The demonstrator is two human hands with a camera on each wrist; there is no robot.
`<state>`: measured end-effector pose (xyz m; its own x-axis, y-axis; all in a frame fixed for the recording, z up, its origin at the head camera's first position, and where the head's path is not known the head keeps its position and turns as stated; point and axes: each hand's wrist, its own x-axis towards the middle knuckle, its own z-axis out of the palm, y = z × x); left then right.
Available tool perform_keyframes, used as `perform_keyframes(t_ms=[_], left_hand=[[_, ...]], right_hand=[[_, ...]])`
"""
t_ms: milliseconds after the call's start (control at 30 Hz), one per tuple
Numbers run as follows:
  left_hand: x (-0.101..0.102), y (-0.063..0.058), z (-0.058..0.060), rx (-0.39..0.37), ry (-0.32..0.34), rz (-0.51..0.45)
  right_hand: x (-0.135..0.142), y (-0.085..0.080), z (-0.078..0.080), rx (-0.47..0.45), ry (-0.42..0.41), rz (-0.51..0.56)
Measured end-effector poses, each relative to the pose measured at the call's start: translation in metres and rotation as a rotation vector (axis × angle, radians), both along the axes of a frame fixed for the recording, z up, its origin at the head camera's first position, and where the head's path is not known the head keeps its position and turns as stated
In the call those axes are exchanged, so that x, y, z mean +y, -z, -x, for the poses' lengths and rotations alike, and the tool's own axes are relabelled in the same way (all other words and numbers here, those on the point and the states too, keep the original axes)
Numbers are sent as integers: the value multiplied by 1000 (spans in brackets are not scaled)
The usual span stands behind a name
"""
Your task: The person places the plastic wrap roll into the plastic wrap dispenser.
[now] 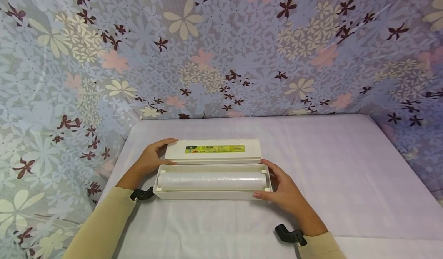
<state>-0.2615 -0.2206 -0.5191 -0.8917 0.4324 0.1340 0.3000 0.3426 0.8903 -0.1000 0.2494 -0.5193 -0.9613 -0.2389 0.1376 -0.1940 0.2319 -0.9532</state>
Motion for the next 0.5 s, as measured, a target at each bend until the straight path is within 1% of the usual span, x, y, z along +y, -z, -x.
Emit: perform_keyframes(t_ms=[133,267,367,500], left_hand=[[1,-3,-2,-16,-9,-38],[1,-8,-4,-22,-27,-41],[0,-11,-4,-10,-37,-21],[-3,-12,-3,25,-20,-35]], right_hand=[[0,0,0,0,2,-8],[0,0,0,-4,2,-6],[1,1,0,-2,2,-4],[1,0,1,4,5,-10]])
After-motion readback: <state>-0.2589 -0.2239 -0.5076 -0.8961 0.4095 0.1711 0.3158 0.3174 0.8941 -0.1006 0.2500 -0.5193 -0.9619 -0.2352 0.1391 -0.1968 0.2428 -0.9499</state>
